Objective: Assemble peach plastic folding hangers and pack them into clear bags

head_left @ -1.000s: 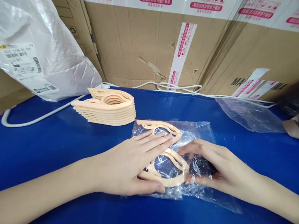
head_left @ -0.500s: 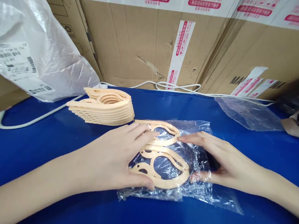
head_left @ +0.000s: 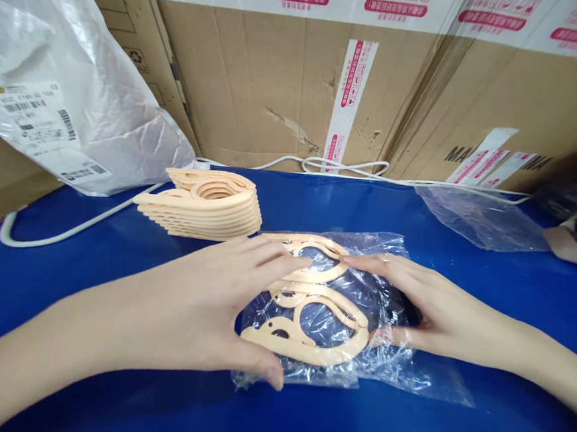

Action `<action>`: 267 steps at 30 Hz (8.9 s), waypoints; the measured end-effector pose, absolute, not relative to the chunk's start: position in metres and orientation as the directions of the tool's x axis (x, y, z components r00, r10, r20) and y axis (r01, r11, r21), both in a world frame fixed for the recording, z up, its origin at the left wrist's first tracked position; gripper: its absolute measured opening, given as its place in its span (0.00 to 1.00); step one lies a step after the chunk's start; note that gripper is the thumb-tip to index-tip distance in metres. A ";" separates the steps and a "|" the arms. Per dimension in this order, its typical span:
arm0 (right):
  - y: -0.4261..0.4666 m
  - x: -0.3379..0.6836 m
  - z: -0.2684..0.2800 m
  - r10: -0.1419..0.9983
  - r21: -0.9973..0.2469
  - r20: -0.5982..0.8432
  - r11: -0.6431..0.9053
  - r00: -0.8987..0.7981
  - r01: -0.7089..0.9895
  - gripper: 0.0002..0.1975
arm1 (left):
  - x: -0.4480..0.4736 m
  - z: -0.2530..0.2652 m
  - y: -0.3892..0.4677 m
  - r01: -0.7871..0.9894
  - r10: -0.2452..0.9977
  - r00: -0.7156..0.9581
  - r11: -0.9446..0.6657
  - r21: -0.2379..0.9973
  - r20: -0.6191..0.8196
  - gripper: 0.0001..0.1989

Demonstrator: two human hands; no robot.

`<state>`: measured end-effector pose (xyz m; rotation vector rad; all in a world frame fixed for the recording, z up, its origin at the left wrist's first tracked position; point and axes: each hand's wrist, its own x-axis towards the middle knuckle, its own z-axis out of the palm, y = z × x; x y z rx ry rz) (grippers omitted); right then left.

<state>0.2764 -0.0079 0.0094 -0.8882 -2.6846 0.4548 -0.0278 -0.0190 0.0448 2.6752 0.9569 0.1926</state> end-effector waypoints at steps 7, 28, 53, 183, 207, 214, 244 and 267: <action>-0.009 0.277 0.011 0.620 -0.386 0.143 0.753 -0.772 0.533 0.41 | -0.039 0.041 -0.032 0.710 0.717 0.695 -0.674 0.203 -0.049 0.52; -0.008 0.278 0.010 0.629 -0.404 0.135 0.741 -0.766 0.537 0.40 | -0.026 0.041 -0.035 0.728 0.743 0.668 -0.642 0.241 -0.037 0.36; -0.010 0.276 0.010 0.672 -0.484 0.123 0.683 -0.730 0.547 0.36 | -0.024 0.035 -0.037 0.736 0.741 0.669 -0.652 0.180 -0.050 0.43; -0.005 0.289 0.016 0.811 -0.370 0.345 0.580 -0.473 0.726 0.22 | -0.118 0.075 0.048 0.933 0.971 0.224 -0.239 0.268 0.086 0.42; -0.046 0.264 0.030 0.878 -0.804 0.177 0.390 -0.444 0.450 0.20 | 0.008 0.024 -0.027 0.448 0.391 0.683 -0.891 0.069 0.617 0.38; -0.036 0.263 0.028 0.896 -0.962 0.007 0.127 -0.444 0.241 0.18 | 0.003 0.014 -0.018 0.504 0.419 0.722 -0.864 -0.003 0.550 0.38; -0.033 0.266 0.028 0.910 -0.935 0.023 0.166 -0.414 0.312 0.16 | -0.003 0.011 -0.012 0.469 0.381 0.712 -0.883 0.005 0.590 0.36; -0.043 0.265 0.020 0.681 -0.347 0.444 0.730 -0.582 0.589 0.45 | 0.006 0.014 -0.026 0.469 0.462 0.658 -0.869 0.156 0.595 0.33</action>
